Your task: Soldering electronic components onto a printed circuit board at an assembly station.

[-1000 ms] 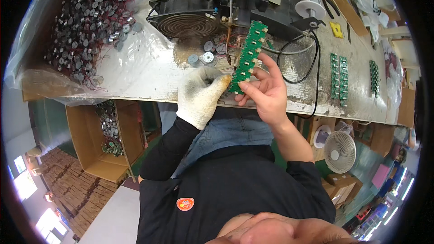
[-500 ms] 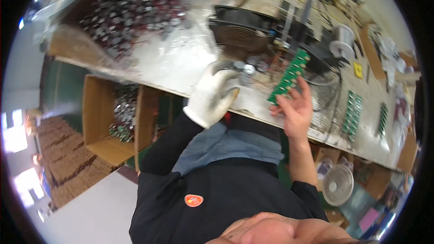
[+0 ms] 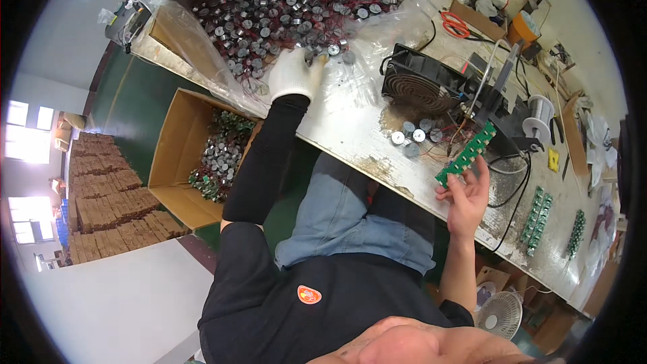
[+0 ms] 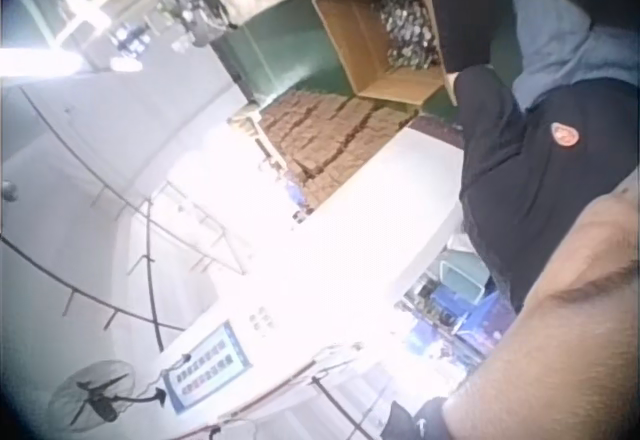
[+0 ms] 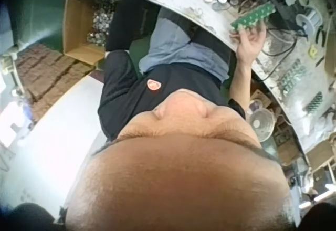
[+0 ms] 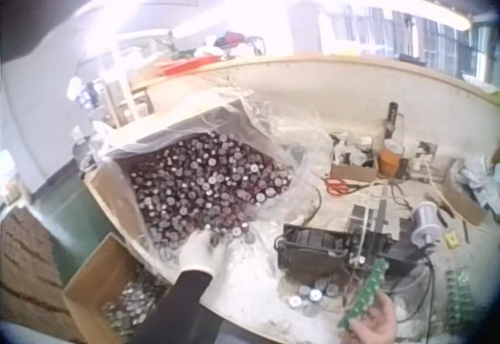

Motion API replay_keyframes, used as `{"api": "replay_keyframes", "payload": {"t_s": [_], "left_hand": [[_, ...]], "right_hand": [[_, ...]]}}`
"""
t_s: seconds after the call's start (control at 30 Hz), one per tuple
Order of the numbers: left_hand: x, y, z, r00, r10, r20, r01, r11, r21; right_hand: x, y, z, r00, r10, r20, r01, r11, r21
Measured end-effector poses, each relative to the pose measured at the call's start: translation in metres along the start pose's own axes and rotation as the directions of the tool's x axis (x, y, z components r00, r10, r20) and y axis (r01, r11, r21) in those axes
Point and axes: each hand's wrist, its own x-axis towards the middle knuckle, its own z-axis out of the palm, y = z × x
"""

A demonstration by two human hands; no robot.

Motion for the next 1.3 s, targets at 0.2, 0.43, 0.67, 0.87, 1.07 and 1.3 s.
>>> {"api": "replay_keyframes", "payload": {"t_s": [0.2,0.43,0.67,0.87,1.07,1.3], "left_hand": [[-0.02,-0.001,-0.012,0.997,-0.006,0.072,0.034,0.916,-0.401],[-0.052,0.01,-0.034,0.883,-0.077,0.462,0.459,0.34,-0.821],[-0.06,0.022,-0.033,0.941,-0.05,0.336,0.332,0.339,-0.88],[-0.101,0.05,-0.023,0.89,0.002,0.455,0.444,0.222,-0.868],[-0.138,0.073,-0.012,0.891,0.188,0.414,0.281,0.488,-0.826],[-0.157,0.109,-0.014,0.725,0.243,0.644,0.467,0.514,-0.719]], "right_hand": [[0.001,0.002,-0.002,1.0,-0.006,0.018,0.006,1.0,0.021],[0.002,0.0,-0.003,1.0,-0.003,0.024,0.003,1.0,-0.001],[0.002,0.004,-0.003,1.0,-0.003,0.001,0.003,1.0,0.018],[0.0,0.002,-0.006,1.0,0.002,0.01,-0.003,1.0,0.015],[0.001,-0.001,-0.006,0.998,0.018,0.056,-0.022,0.997,0.076],[0.002,-0.006,-0.003,0.994,0.052,0.1,-0.063,0.992,0.11]]}}
